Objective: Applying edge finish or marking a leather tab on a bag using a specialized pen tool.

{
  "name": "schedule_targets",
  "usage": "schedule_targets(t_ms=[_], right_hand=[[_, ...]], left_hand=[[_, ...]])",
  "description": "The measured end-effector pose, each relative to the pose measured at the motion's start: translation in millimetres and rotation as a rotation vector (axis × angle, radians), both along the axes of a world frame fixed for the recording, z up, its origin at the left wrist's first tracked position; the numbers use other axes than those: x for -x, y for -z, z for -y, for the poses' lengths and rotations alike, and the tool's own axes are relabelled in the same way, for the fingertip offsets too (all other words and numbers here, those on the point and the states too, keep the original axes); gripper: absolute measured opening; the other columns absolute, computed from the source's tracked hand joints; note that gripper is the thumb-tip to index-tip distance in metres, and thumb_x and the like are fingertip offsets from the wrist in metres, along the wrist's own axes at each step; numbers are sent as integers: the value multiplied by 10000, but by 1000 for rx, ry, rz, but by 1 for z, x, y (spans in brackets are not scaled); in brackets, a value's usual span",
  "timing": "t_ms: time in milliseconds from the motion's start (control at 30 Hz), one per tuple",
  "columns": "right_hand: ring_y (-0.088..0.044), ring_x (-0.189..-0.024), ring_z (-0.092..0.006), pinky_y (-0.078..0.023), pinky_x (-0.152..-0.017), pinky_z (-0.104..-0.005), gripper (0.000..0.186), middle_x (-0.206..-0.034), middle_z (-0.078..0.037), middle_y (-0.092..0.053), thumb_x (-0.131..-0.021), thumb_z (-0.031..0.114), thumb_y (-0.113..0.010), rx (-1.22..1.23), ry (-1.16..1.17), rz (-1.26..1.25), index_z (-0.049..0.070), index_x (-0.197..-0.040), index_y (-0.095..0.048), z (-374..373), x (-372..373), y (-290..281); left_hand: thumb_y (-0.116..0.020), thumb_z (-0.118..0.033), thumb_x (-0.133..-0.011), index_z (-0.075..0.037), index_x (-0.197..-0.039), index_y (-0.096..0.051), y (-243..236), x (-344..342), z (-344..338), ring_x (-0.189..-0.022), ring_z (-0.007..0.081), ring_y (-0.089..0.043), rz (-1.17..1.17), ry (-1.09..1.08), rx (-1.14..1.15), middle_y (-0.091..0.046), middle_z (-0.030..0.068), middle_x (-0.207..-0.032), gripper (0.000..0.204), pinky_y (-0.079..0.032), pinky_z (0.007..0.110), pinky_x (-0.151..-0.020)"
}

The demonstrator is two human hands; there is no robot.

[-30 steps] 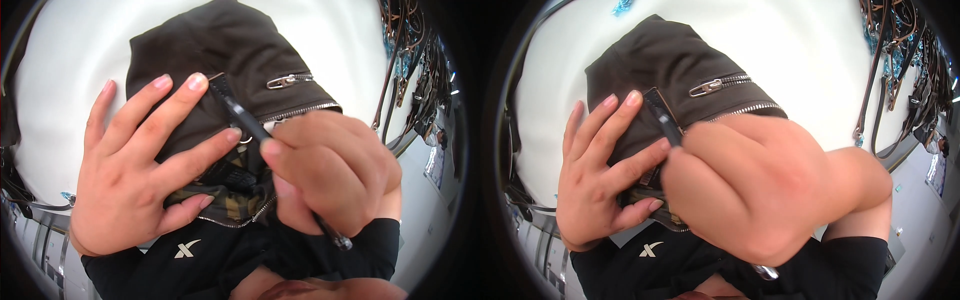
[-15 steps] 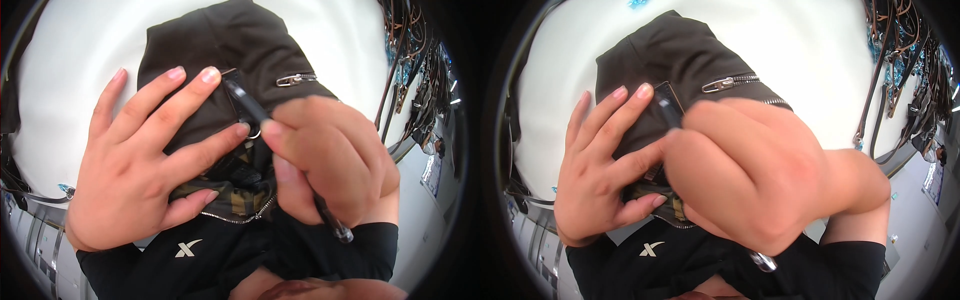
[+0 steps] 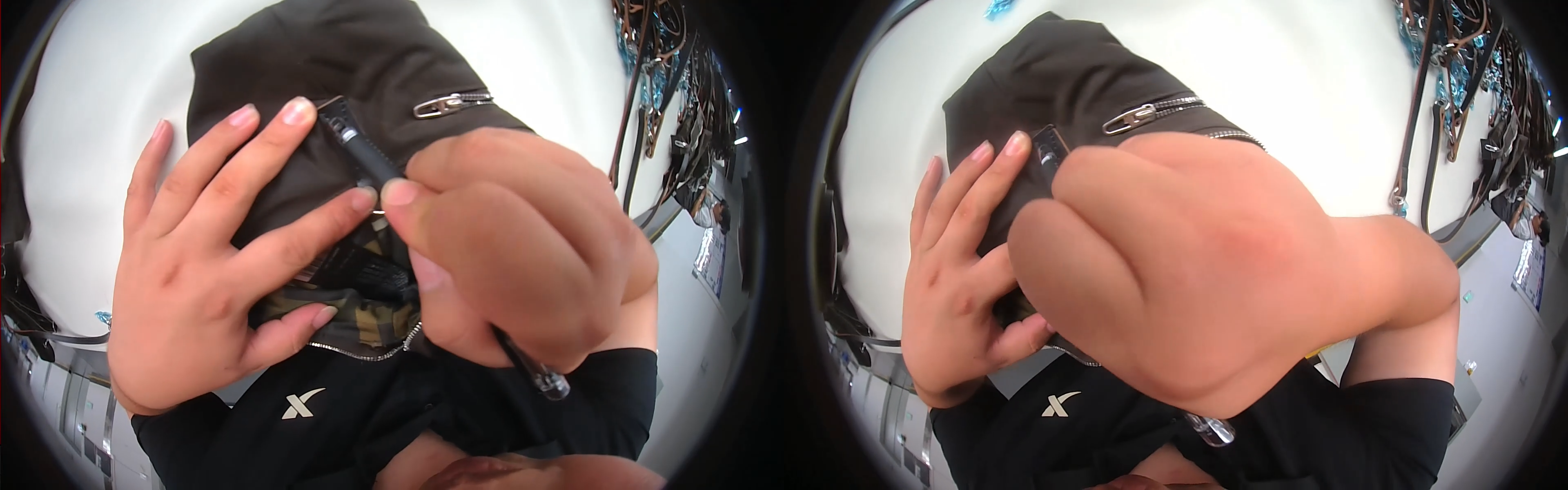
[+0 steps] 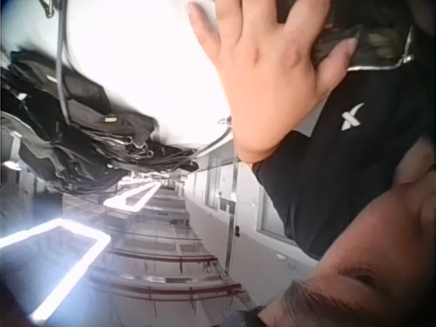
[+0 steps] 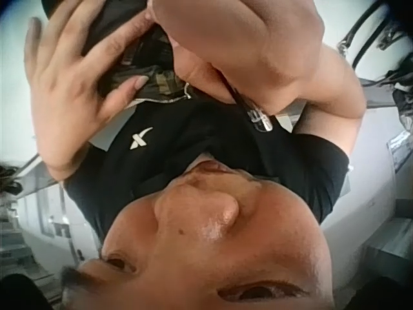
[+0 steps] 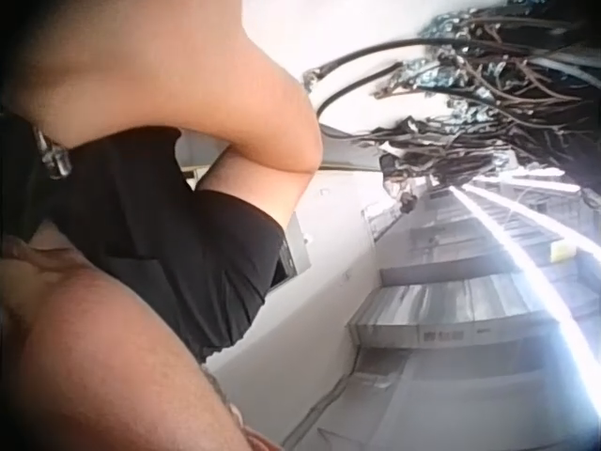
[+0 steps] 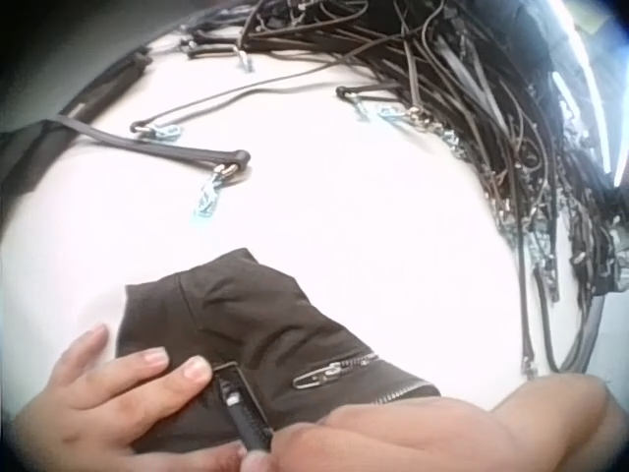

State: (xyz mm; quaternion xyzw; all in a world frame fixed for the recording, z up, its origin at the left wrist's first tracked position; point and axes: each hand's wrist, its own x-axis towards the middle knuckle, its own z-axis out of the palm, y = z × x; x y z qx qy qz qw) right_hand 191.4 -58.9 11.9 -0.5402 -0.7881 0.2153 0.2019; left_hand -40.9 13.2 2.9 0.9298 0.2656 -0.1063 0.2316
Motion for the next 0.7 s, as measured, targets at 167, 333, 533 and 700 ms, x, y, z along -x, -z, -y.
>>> schedule_targets(t_ms=[167,333,533,700], right_hand=[[-699,-787,-318,-597,-696,-400,239,-877,-90,-716,-646,4,-748,38,-99,-2,44,-880,-725,10,-11,-5],[-696,-784,-312,-598,-702,-400,225,-880,-93,-715,-651,18,-751,27,-74,-13,46,-873,-727,6,-12,-6],[-701,-818,-295,-595,-738,-376,222,-909,-102,-727,-660,17,-762,95,-109,40,52,-879,-748,7,-13,-15],[-701,-800,-319,-595,-698,-384,198,-888,-111,-720,-698,5,-733,56,-62,33,47,-891,-741,-3,-6,0]], left_hand=[[-715,-559,-732,-220,-1255,-746,6,4,4,-1439,418,-435,5,-10,-4,-479,186,-1571,624,-248,630,-1191],[-725,-550,-715,-253,-1292,-737,0,-3,2,-1436,419,-436,2,8,-11,-480,187,-1569,649,-254,634,-1186],[-749,-526,-704,-225,-1262,-742,0,0,4,-1444,422,-427,-16,-19,4,-475,187,-1573,634,-253,643,-1183],[-742,-544,-729,-235,-1256,-746,1,-1,2,-1441,419,-430,-7,7,-4,-474,182,-1575,611,-255,643,-1180]])
